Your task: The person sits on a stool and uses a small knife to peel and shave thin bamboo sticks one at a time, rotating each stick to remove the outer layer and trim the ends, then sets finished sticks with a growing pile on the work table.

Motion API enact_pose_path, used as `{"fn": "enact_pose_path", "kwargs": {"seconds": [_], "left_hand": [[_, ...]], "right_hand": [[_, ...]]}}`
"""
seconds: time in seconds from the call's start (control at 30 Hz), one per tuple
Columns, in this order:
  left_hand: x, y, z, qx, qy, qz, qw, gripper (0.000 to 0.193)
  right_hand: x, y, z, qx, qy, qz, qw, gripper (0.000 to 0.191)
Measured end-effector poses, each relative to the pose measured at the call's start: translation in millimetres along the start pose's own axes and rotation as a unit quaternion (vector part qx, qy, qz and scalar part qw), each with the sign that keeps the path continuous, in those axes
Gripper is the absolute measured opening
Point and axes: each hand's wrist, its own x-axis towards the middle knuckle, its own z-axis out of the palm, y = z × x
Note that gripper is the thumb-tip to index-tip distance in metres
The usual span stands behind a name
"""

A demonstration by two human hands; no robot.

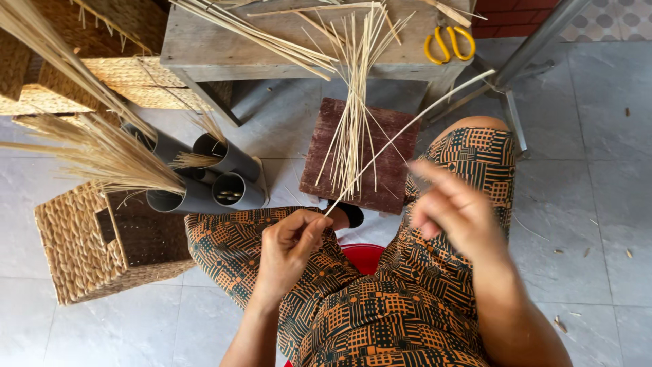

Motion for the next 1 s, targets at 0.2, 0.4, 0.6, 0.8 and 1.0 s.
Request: {"fn": "enact_pose_path", "kwargs": {"seconds": [0.2, 0.4, 0.6, 0.8, 1.0], "left_hand": [[-0.4, 8.5, 19.2, 0.035, 0.005, 0.029, 0.999, 0.012], [0.0, 15.4, 16.5, 0.102, -0.007, 0.033, 0.994, 0.009], [-3.2, 14.7, 10.1, 0.088, -0.044, 0.020, 0.995, 0.009], [-2.9, 2.3, -1.6, 0.023, -0.082, 0.013, 0.996, 0.009], [-5.9, -5.2, -11.3, -0.025, -0.099, -0.055, 0.993, 0.011]], "right_hand": [[9.2, 11.1, 71.7, -0.126, -0.126, 0.035, 0.983, 0.044], [18.6, 19.3, 62.7, -0.085, -0.055, 0.021, 0.995, 0.031], [27.3, 19.9, 25.4, -0.053, 0.011, 0.018, 0.998, 0.028], [30.4, 15.7, -8.3, -0.027, 0.073, -0.019, 0.997, 0.026], [27.1, 18.7, -36.6, 0.000, 0.146, -0.048, 0.988, 0.024]]}}
